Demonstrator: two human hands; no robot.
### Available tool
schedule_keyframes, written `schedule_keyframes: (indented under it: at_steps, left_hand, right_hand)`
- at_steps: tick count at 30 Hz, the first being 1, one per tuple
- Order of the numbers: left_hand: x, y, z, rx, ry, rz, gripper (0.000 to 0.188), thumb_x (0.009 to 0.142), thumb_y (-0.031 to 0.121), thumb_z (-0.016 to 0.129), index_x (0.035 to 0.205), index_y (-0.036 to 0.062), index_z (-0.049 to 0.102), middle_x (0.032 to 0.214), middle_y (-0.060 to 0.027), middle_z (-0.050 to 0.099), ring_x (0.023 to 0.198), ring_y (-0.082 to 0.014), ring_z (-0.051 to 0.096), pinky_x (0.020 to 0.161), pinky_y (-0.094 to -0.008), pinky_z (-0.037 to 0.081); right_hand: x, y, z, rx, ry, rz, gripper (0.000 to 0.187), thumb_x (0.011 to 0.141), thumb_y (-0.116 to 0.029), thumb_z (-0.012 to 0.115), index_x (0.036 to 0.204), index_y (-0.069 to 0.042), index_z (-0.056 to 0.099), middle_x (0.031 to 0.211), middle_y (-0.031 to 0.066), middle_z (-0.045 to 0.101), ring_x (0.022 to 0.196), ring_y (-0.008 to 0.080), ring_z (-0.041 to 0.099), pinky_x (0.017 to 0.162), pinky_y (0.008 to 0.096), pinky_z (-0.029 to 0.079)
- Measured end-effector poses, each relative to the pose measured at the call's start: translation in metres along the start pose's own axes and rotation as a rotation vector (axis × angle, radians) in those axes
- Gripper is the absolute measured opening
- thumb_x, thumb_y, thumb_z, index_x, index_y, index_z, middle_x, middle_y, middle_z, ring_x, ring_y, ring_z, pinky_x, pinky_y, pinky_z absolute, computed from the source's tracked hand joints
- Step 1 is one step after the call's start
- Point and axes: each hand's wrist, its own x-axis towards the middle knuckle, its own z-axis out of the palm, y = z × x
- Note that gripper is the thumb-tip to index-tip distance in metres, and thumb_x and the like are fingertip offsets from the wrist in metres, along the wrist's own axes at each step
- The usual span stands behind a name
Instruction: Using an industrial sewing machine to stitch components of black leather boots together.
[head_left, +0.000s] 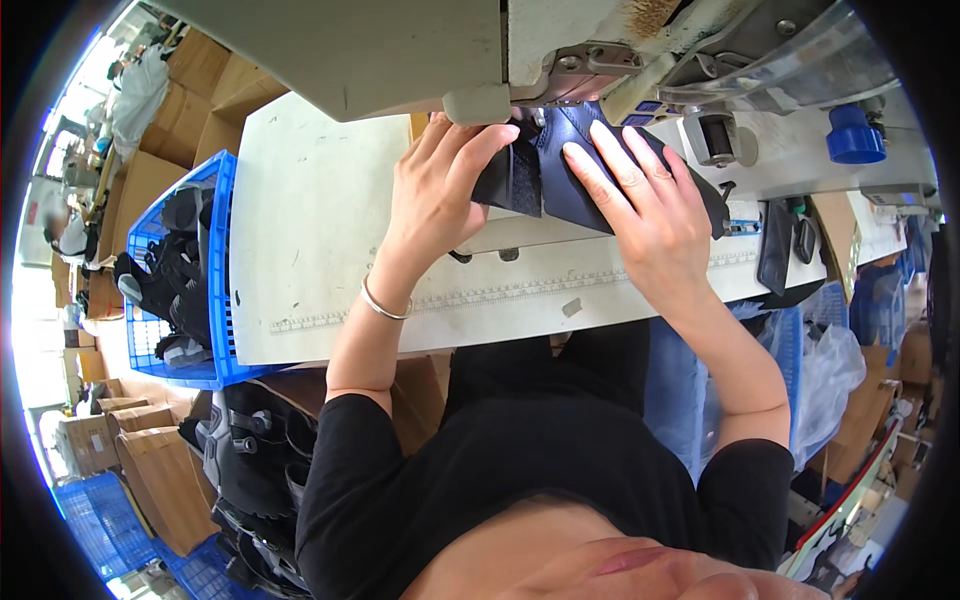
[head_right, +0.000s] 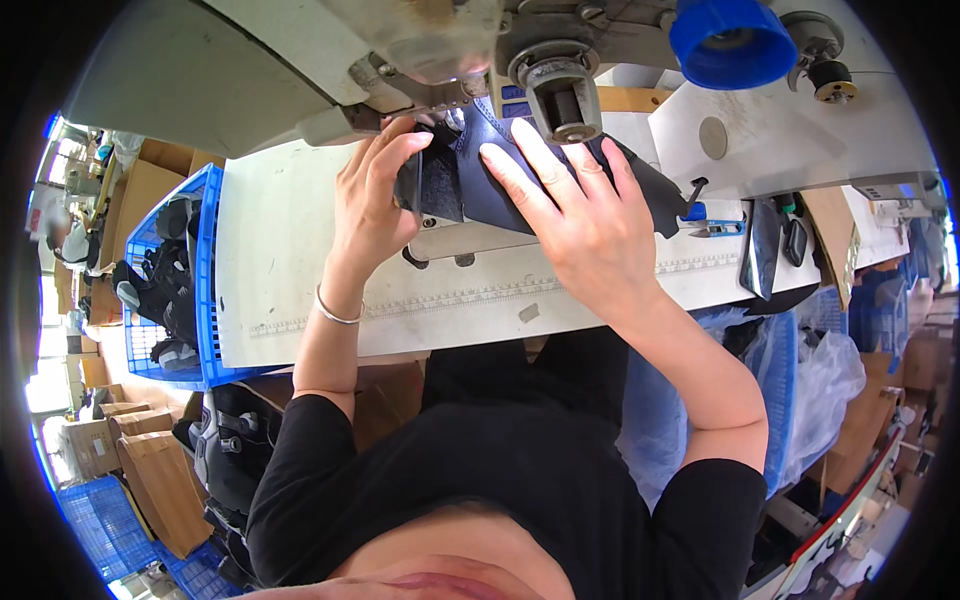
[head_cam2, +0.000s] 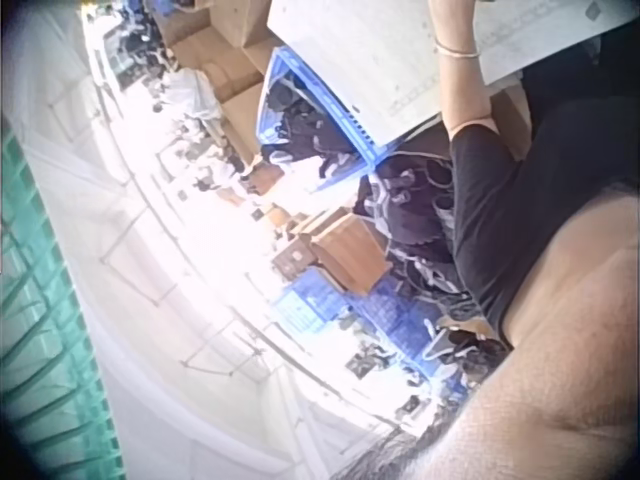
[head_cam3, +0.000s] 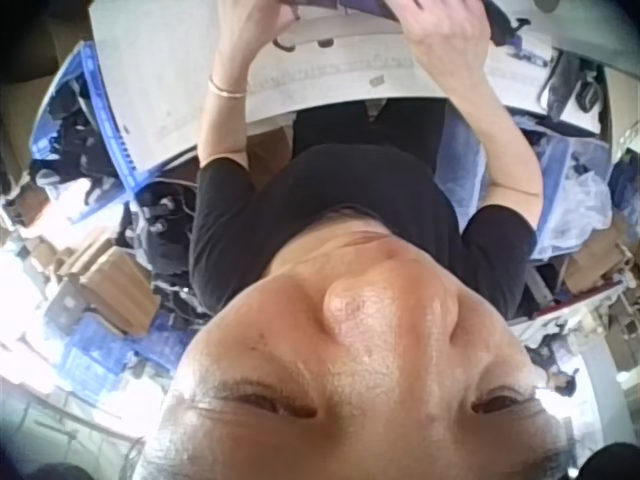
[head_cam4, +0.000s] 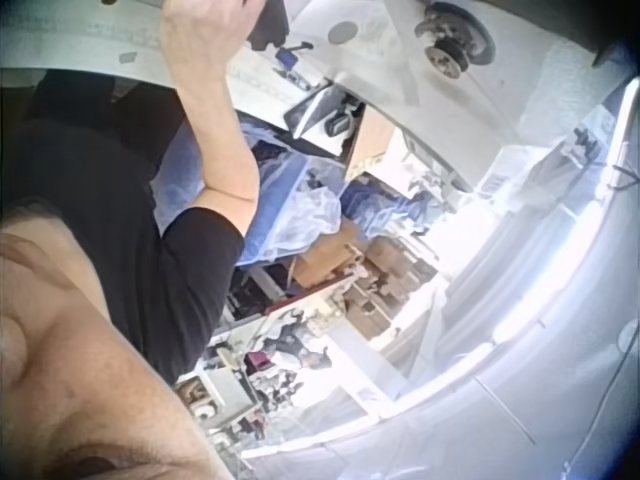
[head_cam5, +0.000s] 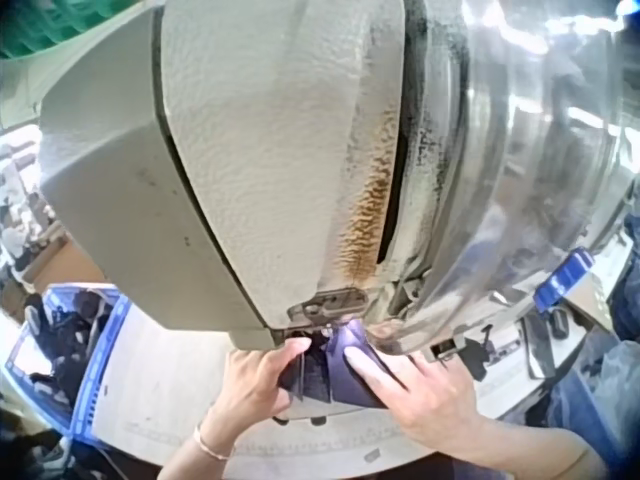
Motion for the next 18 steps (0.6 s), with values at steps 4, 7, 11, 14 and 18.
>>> schedule_keyframes:
  at_steps: [4,7,11,14,18]
  left_hand:
    - [0.0,-0.001,0.0,-0.003,0.002,0.005,0.08,0.048,-0.014,0.062,0.122,0.0133,0.05,0.116,-0.0069,0.061,0.1,-0.0327,0.06,0.068,-0.0377,0.052]
    - [0.001,-0.001,0.0,-0.009,0.009,0.008,0.08,0.047,-0.013,0.063,0.122,0.0132,0.05,0.116,-0.0068,0.061,0.098,-0.0326,0.061,0.066,-0.0375,0.052]
    - [-0.002,-0.005,0.002,-0.043,0.041,-0.032,0.074,0.048,-0.01,0.065,0.117,0.0133,0.052,0.113,-0.0067,0.063,0.094,-0.0318,0.062,0.065,-0.0368,0.051]
    - [-0.004,-0.011,0.004,-0.043,0.046,-0.045,0.068,0.05,-0.008,0.066,0.114,0.0142,0.055,0.108,-0.0061,0.065,0.092,-0.0309,0.063,0.064,-0.036,0.051]
    - [-0.002,-0.01,0.003,-0.035,0.044,-0.052,0.065,0.052,-0.007,0.067,0.112,0.015,0.056,0.107,-0.0054,0.066,0.093,-0.0299,0.064,0.063,-0.0355,0.051]
  right_hand:
    - [0.001,0.001,0.0,0.0,0.003,-0.017,0.05,0.079,-0.013,0.06,0.128,-0.021,0.063,0.128,0.0024,0.061,0.095,0.0225,0.062,0.094,0.0431,0.048]
    - [0.001,0.002,0.0,-0.01,0.009,-0.026,0.05,0.078,-0.013,0.061,0.128,-0.02,0.063,0.128,0.0027,0.062,0.093,0.0223,0.062,0.093,0.0429,0.048]
    - [0.004,0.001,-0.002,-0.018,0.012,-0.038,0.049,0.078,-0.013,0.061,0.127,-0.019,0.064,0.126,0.0031,0.062,0.091,0.0217,0.062,0.091,0.0417,0.048]
    - [0.009,-0.007,-0.011,-0.038,-0.069,-0.001,0.045,0.082,-0.011,0.053,0.125,-0.016,0.065,0.127,0.0047,0.063,0.112,0.0237,0.061,0.096,0.0394,0.046]
    - [0.009,-0.005,-0.011,-0.036,-0.074,-0.004,0.043,0.083,-0.012,0.052,0.124,-0.016,0.066,0.126,0.0049,0.063,0.111,0.0234,0.061,0.097,0.0391,0.046]
